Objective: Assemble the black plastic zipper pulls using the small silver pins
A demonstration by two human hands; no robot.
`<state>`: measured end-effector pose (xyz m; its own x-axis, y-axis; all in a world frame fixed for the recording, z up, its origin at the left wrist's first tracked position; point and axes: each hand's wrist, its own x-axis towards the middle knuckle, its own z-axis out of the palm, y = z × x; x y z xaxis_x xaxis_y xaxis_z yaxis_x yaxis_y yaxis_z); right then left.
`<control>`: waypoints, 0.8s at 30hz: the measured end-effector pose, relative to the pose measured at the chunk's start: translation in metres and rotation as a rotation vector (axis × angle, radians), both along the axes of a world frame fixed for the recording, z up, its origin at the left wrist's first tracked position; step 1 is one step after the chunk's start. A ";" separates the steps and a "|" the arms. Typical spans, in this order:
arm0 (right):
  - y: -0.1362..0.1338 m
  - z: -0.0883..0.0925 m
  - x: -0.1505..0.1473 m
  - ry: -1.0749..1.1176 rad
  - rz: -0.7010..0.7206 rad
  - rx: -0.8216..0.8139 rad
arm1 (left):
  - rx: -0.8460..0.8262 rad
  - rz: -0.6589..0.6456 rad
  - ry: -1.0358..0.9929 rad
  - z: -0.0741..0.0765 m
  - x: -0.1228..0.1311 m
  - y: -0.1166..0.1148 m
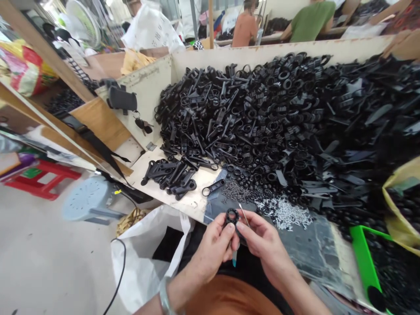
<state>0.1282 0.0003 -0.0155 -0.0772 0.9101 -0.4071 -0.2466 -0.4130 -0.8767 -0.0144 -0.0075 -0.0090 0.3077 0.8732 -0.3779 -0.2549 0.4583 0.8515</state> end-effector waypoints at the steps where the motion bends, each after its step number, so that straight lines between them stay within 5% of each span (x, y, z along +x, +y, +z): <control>1: 0.000 -0.001 -0.002 0.011 -0.001 0.006 | 0.010 -0.004 0.010 -0.002 -0.001 0.000; 11: 0.004 -0.011 0.001 -0.068 0.041 0.100 | 0.089 -0.154 0.166 0.001 -0.010 0.001; 24: 0.006 -0.010 -0.001 0.041 0.036 -0.025 | 0.151 -0.163 0.301 -0.008 -0.011 -0.003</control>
